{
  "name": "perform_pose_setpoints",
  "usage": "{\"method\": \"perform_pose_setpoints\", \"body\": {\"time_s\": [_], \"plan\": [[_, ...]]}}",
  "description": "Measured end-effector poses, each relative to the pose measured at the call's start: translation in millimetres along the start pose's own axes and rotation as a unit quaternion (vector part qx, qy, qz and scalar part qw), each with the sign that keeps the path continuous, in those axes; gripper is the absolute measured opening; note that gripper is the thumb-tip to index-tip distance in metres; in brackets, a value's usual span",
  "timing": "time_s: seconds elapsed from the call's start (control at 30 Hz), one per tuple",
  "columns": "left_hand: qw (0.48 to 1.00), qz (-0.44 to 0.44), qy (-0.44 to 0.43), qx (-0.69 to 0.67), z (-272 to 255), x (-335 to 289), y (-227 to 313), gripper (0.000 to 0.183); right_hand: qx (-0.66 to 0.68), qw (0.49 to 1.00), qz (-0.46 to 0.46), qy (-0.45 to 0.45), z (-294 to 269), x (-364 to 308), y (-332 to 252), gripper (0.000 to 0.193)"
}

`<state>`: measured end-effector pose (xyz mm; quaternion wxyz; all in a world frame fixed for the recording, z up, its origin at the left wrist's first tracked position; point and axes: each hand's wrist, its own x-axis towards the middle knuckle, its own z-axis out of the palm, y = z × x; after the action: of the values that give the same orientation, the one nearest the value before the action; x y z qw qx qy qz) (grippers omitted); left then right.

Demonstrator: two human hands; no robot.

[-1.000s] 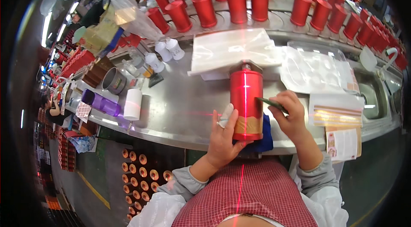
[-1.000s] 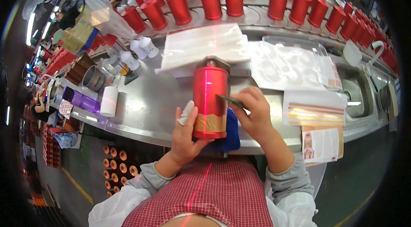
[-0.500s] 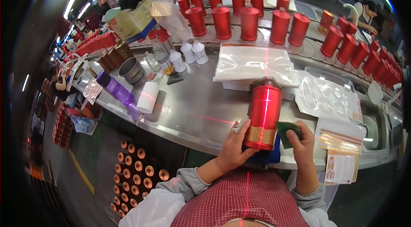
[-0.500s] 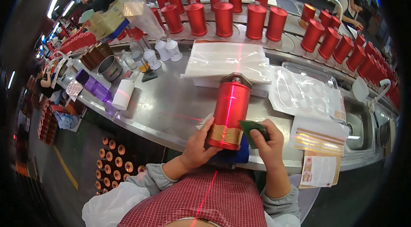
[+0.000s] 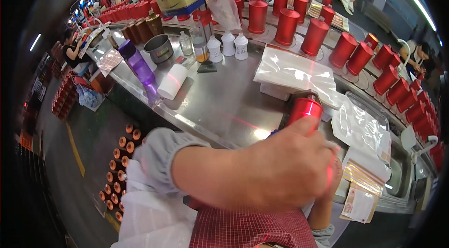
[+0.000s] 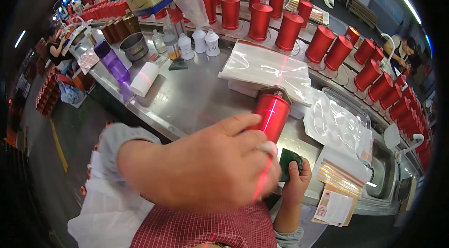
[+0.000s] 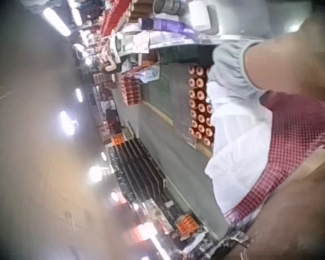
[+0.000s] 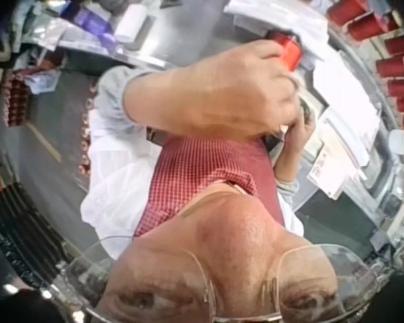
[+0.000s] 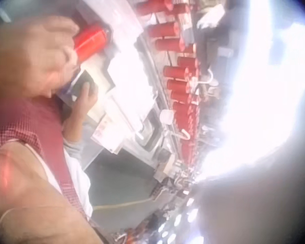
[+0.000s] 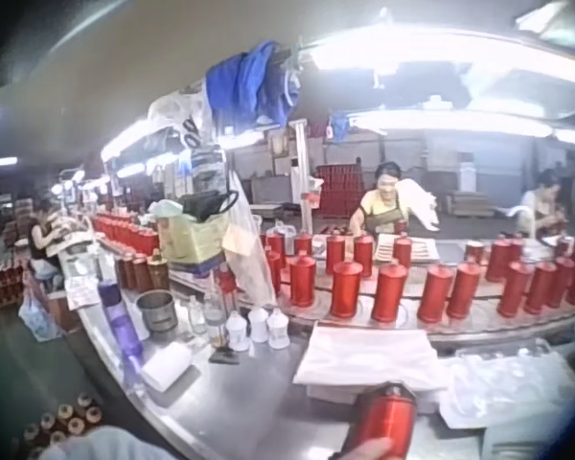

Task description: The person applies a gold decorative label to a red cylindrical tin, using a green plastic scraper to smooth the surface and remove air bubbles. They rotate the tin to ensure even adhesion and wipe the surface with a white tissue.

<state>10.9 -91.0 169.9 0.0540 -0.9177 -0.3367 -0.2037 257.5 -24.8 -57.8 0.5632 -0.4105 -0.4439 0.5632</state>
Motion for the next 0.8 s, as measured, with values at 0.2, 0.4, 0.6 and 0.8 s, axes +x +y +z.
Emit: {"method": "perform_pose_setpoints", "body": {"time_s": [0.2,0.4,0.6,0.8], "plan": [[0.992,0.087,0.052,0.074,-32,17,34,0.024,-0.005,1.000,0.025,-0.002,16,-5,-4,0.017],[0.989,0.110,0.068,0.064,-24,20,38,0.022,-0.007,0.999,0.034,-0.021,9,3,4,0.018],[0.984,0.150,0.091,0.025,-4,42,34,0.021,0.033,0.998,0.040,-0.034,2,0,3,0.016],[0.980,0.167,0.103,0.010,10,49,28,0.020,0.023,0.999,0.029,-0.026,10,6,-4,0.015]]}}
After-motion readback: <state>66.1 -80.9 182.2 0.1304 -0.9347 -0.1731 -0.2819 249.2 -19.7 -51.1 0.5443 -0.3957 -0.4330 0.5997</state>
